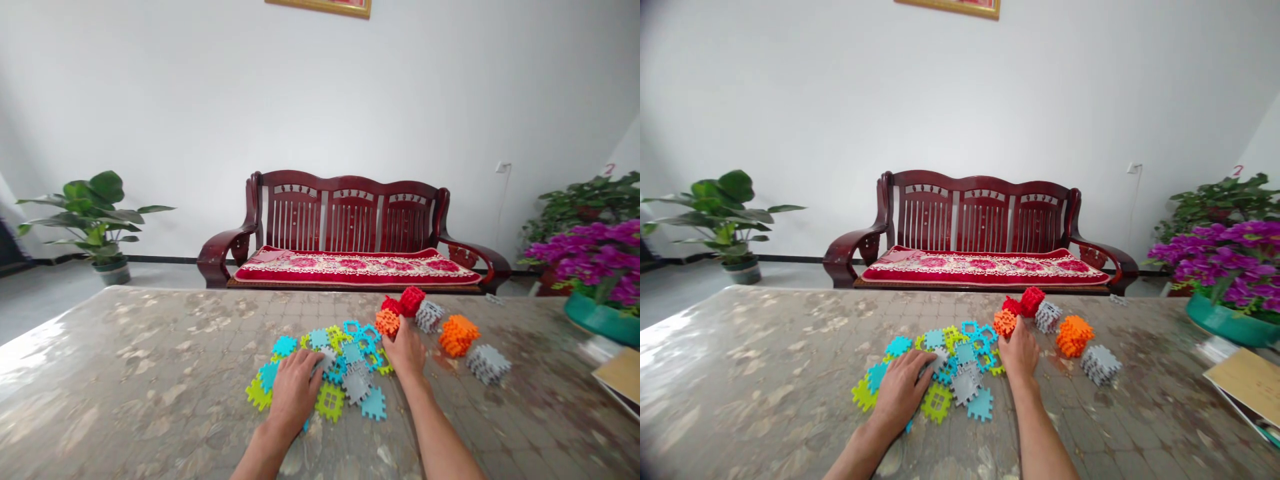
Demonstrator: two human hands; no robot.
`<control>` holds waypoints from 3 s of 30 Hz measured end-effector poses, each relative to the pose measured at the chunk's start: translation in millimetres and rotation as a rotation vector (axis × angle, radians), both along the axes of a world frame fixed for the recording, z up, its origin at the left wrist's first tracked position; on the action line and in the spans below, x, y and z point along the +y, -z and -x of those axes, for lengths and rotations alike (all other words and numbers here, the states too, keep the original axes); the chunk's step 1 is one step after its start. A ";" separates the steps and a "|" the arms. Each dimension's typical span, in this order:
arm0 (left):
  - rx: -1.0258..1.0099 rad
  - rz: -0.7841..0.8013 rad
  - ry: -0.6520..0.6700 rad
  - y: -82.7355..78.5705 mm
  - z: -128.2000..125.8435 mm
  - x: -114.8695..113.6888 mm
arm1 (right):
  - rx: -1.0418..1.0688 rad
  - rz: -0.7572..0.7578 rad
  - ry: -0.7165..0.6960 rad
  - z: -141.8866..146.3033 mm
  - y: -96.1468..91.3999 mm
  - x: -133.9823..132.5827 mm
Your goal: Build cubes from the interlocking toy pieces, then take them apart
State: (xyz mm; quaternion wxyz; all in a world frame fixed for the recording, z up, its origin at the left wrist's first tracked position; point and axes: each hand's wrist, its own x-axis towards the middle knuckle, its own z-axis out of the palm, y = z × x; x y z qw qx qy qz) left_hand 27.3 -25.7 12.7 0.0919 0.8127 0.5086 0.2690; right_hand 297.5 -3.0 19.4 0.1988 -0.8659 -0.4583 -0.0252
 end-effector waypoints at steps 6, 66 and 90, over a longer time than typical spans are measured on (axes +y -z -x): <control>-0.001 0.009 0.000 0.3 -0.3 0.0 | -0.007 -0.010 0.002 0.4 1.1 0.0; -0.108 0.001 -0.186 -8.8 -0.3 -2.2 | 0.014 -0.475 -0.590 40.3 6.6 -19.8; -0.042 0.001 -0.241 -4.4 6.6 2.4 | -0.059 -0.075 -0.147 -10.7 8.1 -18.9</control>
